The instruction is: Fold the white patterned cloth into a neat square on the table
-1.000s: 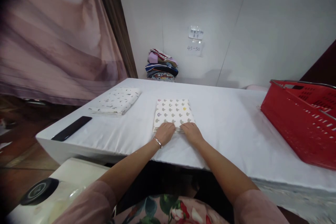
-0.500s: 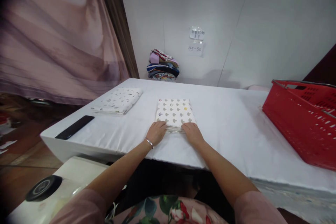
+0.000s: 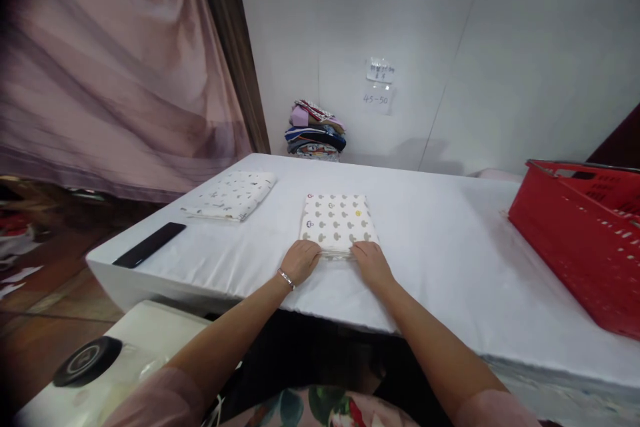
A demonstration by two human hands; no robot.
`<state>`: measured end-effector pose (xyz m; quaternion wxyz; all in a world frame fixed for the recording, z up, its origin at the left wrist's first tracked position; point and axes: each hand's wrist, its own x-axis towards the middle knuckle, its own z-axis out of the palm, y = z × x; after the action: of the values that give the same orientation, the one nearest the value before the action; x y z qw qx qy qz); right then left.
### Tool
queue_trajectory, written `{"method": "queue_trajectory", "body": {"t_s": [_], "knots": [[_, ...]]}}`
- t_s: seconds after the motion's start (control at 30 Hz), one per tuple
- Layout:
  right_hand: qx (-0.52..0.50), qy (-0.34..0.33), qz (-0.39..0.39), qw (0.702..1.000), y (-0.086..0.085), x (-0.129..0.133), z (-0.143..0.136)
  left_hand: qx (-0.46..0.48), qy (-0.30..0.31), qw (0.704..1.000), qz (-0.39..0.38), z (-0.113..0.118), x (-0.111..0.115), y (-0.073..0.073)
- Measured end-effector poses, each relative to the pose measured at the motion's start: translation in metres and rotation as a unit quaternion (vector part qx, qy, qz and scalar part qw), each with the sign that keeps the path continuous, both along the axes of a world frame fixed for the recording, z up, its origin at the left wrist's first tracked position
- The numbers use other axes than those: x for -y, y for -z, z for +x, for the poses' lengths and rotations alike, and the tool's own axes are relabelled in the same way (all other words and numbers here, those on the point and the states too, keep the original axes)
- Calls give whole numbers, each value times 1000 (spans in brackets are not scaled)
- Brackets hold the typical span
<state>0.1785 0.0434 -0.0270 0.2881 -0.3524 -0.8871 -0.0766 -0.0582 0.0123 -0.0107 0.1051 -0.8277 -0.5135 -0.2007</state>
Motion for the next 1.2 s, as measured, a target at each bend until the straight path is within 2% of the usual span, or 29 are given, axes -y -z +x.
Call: {"method": "queue_trajectory", "body": {"t_s": [0.23, 0.37, 0.57, 0.7, 0.83, 0.93, 1.1, 1.2], "knots": [[-34, -2, 18, 999, 11, -1, 2, 6, 9, 1000, -16, -1, 6, -2], [-44, -11, 9, 999, 17, -3, 4, 57, -1, 998, -22, 2, 7, -7], [-59, -19, 8, 998, 20, -5, 6, 99, -42, 993, -41, 10, -22, -20], [-65, -19, -3, 998, 19, -1, 7, 67, -70, 994, -56, 11, -37, -6], [-61, 14, -58, 996, 6, 3, 6, 57, -88, 992, -76, 11, -34, 10], [-81, 30, -113, 990, -14, -4, -4, 56, -95, 990, -83, 12, -29, 12], [-102, 23, -122, 987, -51, -48, -42, 52, -98, 990, -81, 12, -28, 10], [-40, 57, -118, 991, -58, -80, -62, 53, -100, 990, -88, 11, -28, 10]]}}
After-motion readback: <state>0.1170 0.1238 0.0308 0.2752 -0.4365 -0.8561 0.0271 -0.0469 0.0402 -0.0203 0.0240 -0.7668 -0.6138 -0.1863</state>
